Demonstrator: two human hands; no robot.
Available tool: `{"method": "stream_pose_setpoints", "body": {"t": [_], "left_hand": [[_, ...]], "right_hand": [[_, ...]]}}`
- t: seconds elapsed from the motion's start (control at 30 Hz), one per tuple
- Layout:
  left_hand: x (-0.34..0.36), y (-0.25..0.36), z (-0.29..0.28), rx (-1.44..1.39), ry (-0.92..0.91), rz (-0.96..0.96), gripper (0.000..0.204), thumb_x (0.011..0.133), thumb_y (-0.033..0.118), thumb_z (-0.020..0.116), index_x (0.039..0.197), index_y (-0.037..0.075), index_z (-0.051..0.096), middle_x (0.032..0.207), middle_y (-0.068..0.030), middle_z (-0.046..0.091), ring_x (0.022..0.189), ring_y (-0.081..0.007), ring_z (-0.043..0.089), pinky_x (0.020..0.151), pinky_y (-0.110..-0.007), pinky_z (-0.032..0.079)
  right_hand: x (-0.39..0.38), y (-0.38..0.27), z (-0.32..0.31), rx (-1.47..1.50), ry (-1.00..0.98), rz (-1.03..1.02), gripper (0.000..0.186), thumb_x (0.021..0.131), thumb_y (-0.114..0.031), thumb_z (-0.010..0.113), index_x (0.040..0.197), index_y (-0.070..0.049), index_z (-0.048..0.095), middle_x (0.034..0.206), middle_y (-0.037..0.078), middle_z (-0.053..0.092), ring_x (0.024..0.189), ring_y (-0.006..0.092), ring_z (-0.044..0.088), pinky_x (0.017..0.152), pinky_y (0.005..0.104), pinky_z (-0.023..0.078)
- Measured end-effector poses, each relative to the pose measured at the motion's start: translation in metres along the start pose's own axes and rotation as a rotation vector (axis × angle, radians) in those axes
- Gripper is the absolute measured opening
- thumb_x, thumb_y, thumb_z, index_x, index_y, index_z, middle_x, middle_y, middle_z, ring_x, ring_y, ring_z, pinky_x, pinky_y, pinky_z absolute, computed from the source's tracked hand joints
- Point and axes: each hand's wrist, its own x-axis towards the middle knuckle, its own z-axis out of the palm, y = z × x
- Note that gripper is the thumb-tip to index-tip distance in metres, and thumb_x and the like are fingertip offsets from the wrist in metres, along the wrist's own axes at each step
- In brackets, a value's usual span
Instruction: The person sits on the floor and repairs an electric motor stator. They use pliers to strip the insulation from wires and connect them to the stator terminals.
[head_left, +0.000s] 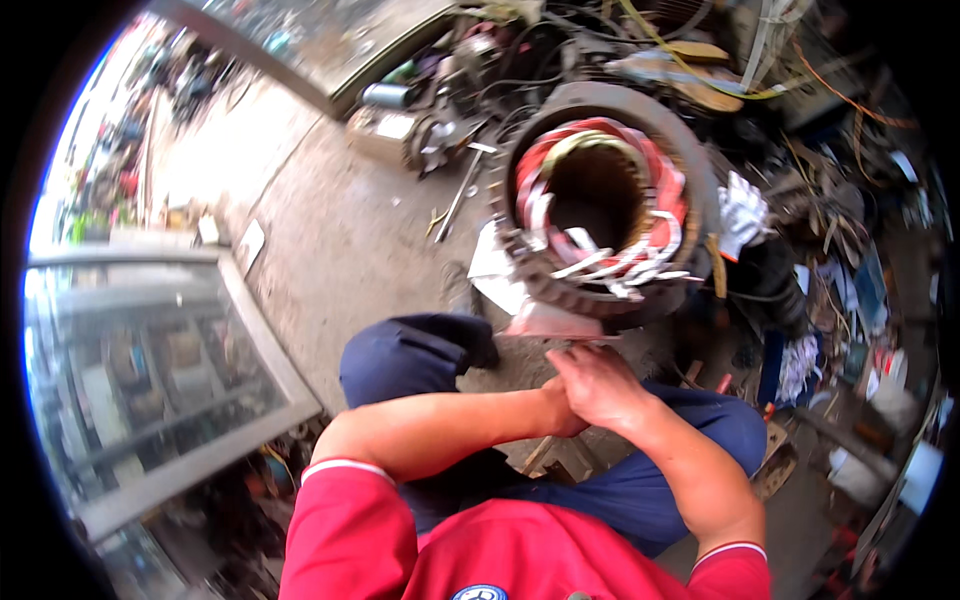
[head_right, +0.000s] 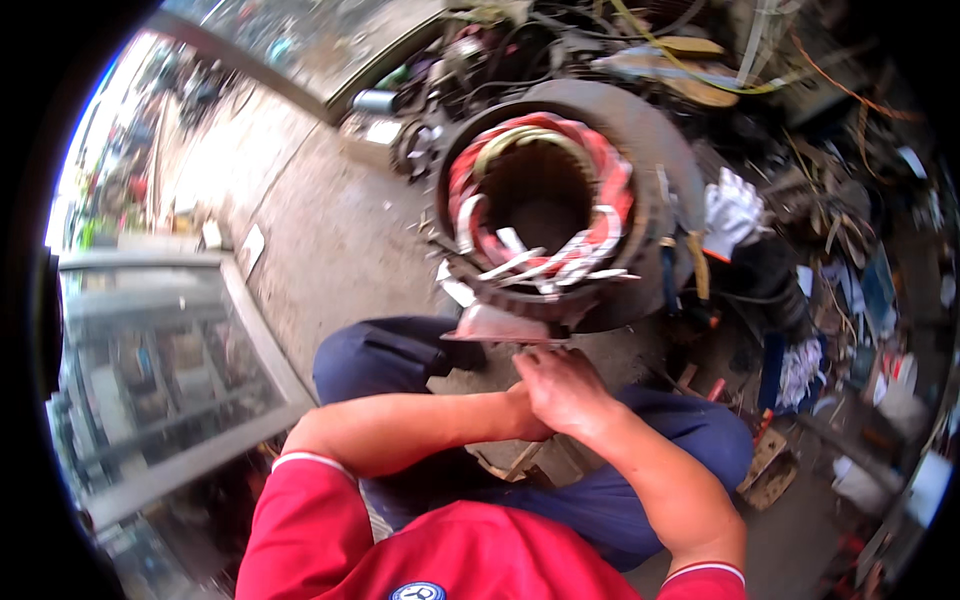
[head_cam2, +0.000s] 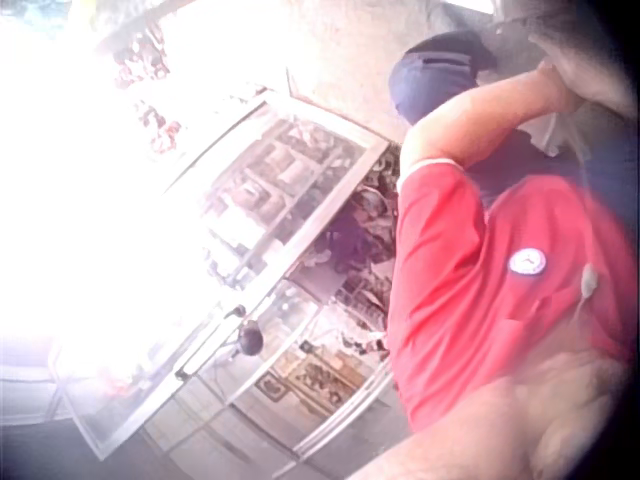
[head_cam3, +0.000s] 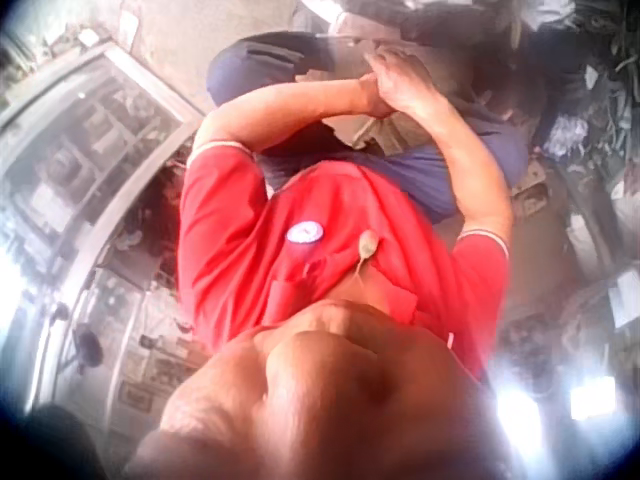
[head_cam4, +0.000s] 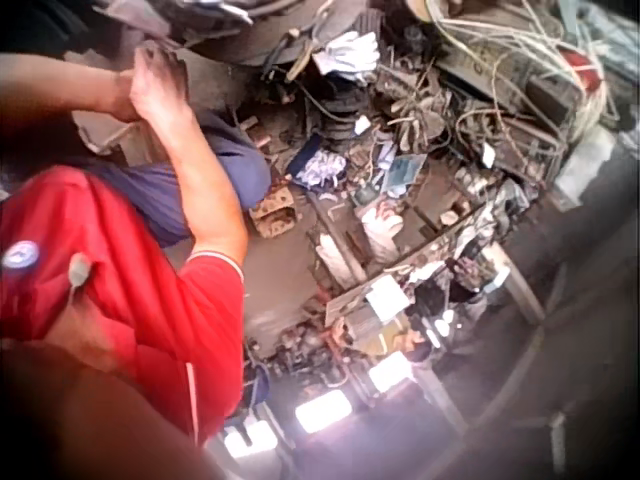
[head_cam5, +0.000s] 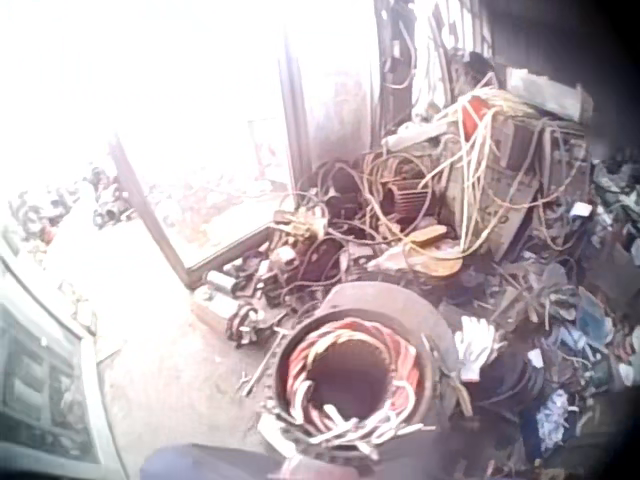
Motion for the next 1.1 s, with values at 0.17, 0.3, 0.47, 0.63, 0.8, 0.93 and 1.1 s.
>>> {"method": "stream_pose_setpoints", "body": {"t": [0.17,0.3,0.47,0.63,0.8,0.93,1.1], "left_hand": [[-0.001,-0.006,0.035,0.002,0.228,-0.138,0.038,0.088,0.019,0.061,0.125,0.010,0.064,0.132,-0.0193,0.060,0.127,-0.0392,0.051,0.110,-0.048,0.039],[0.007,0.023,-0.002,0.265,-0.099,-0.158,0.039,0.085,0.020,0.057,0.121,0.010,0.067,0.131,-0.0184,0.062,0.130,-0.0399,0.049,0.114,-0.049,0.034],[0.007,0.065,-0.025,0.579,-0.498,-0.088,0.038,0.087,0.026,0.059,0.119,0.013,0.074,0.131,-0.0120,0.066,0.130,-0.0340,0.053,0.112,-0.054,0.034],[-0.005,0.083,-0.051,0.560,-0.594,-0.047,0.035,0.092,0.029,0.060,0.120,0.015,0.075,0.128,-0.0102,0.069,0.125,-0.0309,0.058,0.103,-0.052,0.041],[0.002,0.076,-0.042,0.562,-0.534,-0.126,0.036,0.093,0.029,0.059,0.122,0.013,0.073,0.131,-0.0138,0.067,0.123,-0.0376,0.059,0.100,-0.054,0.042],[0.008,0.076,-0.036,0.546,-0.528,-0.140,0.037,0.095,0.028,0.056,0.124,0.010,0.072,0.133,-0.0171,0.064,0.123,-0.0404,0.057,0.097,-0.055,0.043],[0.003,0.075,-0.044,0.471,-0.549,-0.115,0.036,0.097,0.029,0.054,0.122,0.013,0.073,0.130,-0.0126,0.066,0.122,-0.0343,0.060,0.096,-0.049,0.046]], "right_hand": [[0.003,0.008,0.004,0.052,-0.087,0.050,0.035,0.091,-0.011,0.051,0.123,-0.001,0.061,0.108,0.024,0.068,0.102,0.0441,0.064,0.089,0.0497,0.052],[0.008,0.012,0.005,0.086,-0.203,0.135,0.036,0.091,-0.008,0.052,0.125,0.001,0.058,0.116,0.027,0.064,0.106,0.0450,0.062,0.092,0.0488,0.051],[0.007,0.020,0.010,0.058,-0.230,0.167,0.038,0.090,-0.011,0.058,0.127,0.000,0.058,0.122,0.026,0.063,0.114,0.0436,0.059,0.098,0.0475,0.048],[0.006,0.022,0.016,0.049,-0.293,0.227,0.040,0.090,-0.013,0.060,0.127,0.000,0.058,0.122,0.024,0.064,0.114,0.0420,0.060,0.098,0.0469,0.048],[-0.005,0.052,0.036,0.005,-0.348,0.313,0.038,0.091,-0.016,0.061,0.126,0.000,0.059,0.120,0.025,0.065,0.113,0.0421,0.061,0.098,0.0469,0.049],[-0.006,0.057,0.040,-0.018,-0.361,0.366,0.039,0.091,-0.017,0.062,0.126,-0.001,0.059,0.118,0.025,0.066,0.112,0.0422,0.062,0.096,0.0471,0.050],[-0.002,0.044,0.036,-0.081,-0.354,0.360,0.041,0.091,-0.018,0.062,0.129,-0.003,0.058,0.121,0.023,0.065,0.113,0.0416,0.062,0.097,0.0472,0.050]]}}
